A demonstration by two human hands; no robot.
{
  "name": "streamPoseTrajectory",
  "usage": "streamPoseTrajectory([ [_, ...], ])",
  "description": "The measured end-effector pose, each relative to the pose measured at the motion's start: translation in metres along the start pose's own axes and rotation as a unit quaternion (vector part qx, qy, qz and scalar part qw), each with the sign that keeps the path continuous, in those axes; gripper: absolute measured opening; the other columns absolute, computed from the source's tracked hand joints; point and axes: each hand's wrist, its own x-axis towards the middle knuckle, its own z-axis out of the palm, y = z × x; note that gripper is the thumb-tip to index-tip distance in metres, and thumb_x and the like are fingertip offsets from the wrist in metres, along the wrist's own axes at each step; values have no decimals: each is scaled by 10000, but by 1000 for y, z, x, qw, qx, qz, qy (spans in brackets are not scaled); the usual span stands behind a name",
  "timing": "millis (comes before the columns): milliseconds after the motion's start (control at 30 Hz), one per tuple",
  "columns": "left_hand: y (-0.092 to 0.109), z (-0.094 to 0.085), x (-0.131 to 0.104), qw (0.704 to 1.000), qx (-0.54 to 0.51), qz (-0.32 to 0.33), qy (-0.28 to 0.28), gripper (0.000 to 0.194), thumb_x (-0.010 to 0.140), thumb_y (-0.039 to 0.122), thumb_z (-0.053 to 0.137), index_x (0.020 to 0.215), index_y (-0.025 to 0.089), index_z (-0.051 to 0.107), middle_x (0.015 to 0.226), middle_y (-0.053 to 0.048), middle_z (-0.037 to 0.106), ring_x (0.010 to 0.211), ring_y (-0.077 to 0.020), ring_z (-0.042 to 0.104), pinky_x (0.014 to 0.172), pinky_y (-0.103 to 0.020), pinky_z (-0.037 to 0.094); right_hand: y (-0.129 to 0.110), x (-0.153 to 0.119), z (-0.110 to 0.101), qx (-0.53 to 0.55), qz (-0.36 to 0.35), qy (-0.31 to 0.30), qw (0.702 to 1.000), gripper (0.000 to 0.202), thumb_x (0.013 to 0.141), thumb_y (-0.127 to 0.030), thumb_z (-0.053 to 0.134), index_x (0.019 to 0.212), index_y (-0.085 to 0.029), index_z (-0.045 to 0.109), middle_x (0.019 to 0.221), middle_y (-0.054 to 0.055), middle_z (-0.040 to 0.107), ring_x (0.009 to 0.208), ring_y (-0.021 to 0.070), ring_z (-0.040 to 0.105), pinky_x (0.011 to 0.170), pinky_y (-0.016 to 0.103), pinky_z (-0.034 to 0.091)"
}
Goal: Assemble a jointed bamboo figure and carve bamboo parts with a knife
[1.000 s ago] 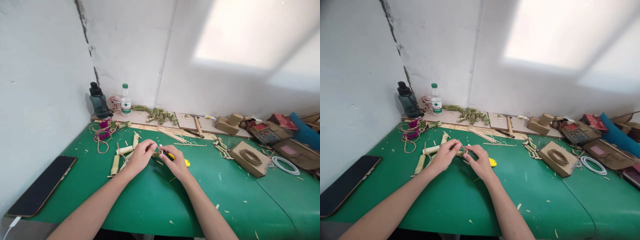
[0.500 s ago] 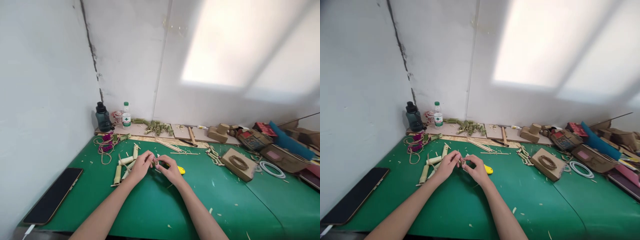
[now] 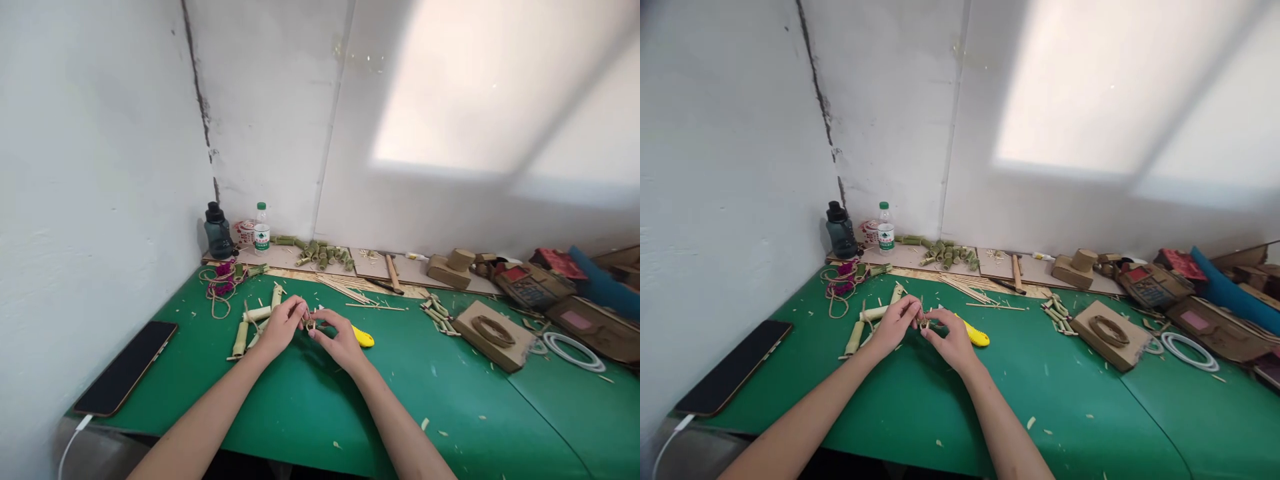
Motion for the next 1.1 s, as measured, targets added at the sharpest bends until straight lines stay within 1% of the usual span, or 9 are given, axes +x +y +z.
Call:
streamPoseTrajectory([
  [167,3,0,-1,1000,18,-2,-7,405,1024,554,453,923,190,598,809,4,647,631,-120,575,647,-263,479,2,-1,2,-1,-4,15,1000,270,855,-360,791,1107,-267,770,1216,104,739,1288,301,626,987,462,579],
  [367,8,-3,-3,999,39,-4,-2,417,1026,561,437,909,195,601,774,9,645,646,-135,596,670,-275,493,-1,0,3,1,-10,14,1000,272,849,-320,801,1115,-272,771,1319,111,684,1283,302,628,1011,492,569],
  [500,7,-4,-2,999,35,-11,-3,394,1025,549,432,903,205,582,766,16,642,661,-142,621,681,-283,511,-3,0,3,-1,-16,9,1000,288,858,-331,798,1141,-285,769,1359,114,649,1287,298,626,984,463,589],
  [633,4,-3,-2,1000,6,-14,1,360,1022,531,449,916,212,576,754,21,641,678,-153,649,690,-298,527,-3,0,5,-10,-27,10,1000,323,865,-331,787,1184,-297,753,1365,113,635,1255,287,644,905,413,615],
  [733,4,-3,-2,1000,-14,-19,-1,348,1018,527,464,932,212,587,813,7,677,701,-157,673,697,-307,539,-3,0,6,-19,-33,18,999,321,864,-355,784,1177,-292,750,1354,114,636,1232,285,651,866,395,616],
  [800,5,-4,-2,999,-26,-25,-5,348,1011,535,475,944,214,591,846,-1,694,718,-163,689,694,-312,548,-3,0,6,-22,-39,26,999,340,854,-375,794,1177,-282,742,1330,118,648,1218,287,654,855,389,613],
  [900,5,-4,-3,998,-49,-33,-8,361,999,554,486,940,213,586,860,-9,707,727,-175,708,683,-321,553,-2,0,5,-21,-38,33,998,432,831,-384,816,1234,-279,701,1313,115,661,1165,275,669,845,382,607],
  [1000,3,-4,-3,998,-51,-35,-3,361,999,553,480,936,212,581,872,-11,719,721,-176,717,679,-324,544,-2,0,4,-27,-27,27,999,497,823,-379,818,1286,-286,663,1301,97,668,1093,249,679,845,380,600],
  [1100,3,-5,-3,998,-46,-32,-1,346,1009,534,465,940,214,577,898,-13,723,722,-172,721,692,-329,540,-1,1,3,-36,-16,20,999,528,821,-388,817,1311,-288,649,1300,89,667,1084,245,672,854,382,595],
])
